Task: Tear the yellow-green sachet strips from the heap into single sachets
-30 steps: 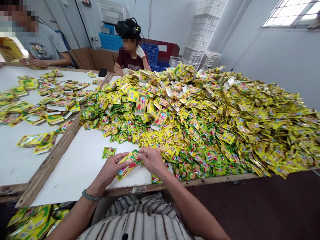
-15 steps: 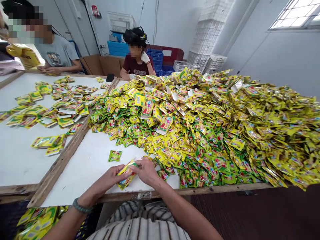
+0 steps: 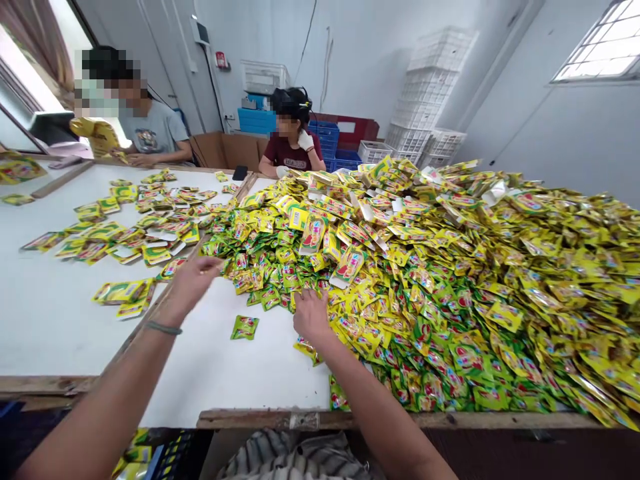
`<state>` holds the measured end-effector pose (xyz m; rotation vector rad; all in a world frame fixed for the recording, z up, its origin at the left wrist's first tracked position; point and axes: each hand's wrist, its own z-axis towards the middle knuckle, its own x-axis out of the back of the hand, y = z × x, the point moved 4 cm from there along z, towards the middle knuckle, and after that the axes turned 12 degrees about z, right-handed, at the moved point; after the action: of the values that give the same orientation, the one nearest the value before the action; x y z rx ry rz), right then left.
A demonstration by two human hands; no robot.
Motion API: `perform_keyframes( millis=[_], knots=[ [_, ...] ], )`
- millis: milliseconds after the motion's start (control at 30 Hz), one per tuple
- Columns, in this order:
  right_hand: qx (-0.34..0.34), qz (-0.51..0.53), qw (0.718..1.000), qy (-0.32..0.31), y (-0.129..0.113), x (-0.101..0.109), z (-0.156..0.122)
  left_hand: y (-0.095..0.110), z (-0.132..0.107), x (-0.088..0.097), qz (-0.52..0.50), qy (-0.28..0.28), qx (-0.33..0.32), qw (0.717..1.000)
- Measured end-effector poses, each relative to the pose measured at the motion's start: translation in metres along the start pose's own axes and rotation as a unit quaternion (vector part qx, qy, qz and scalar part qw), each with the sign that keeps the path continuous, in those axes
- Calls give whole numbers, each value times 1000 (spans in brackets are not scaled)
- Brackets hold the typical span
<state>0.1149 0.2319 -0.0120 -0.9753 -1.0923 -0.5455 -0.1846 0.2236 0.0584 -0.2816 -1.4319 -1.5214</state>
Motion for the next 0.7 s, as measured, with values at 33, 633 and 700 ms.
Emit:
perform_keyframes(
  millis=[33, 633, 700],
  knots=[
    [1, -20, 1000, -15, 1, -3, 1, 0, -8, -19, 50, -29, -5, 998],
    [74, -5, 997, -19, 8, -12, -7, -24, -53, -86, 16, -150, 59, 987],
    [80, 19, 997, -7, 1, -10, -6, -35, -65, -80, -46, -142, 107, 983]
  ],
)
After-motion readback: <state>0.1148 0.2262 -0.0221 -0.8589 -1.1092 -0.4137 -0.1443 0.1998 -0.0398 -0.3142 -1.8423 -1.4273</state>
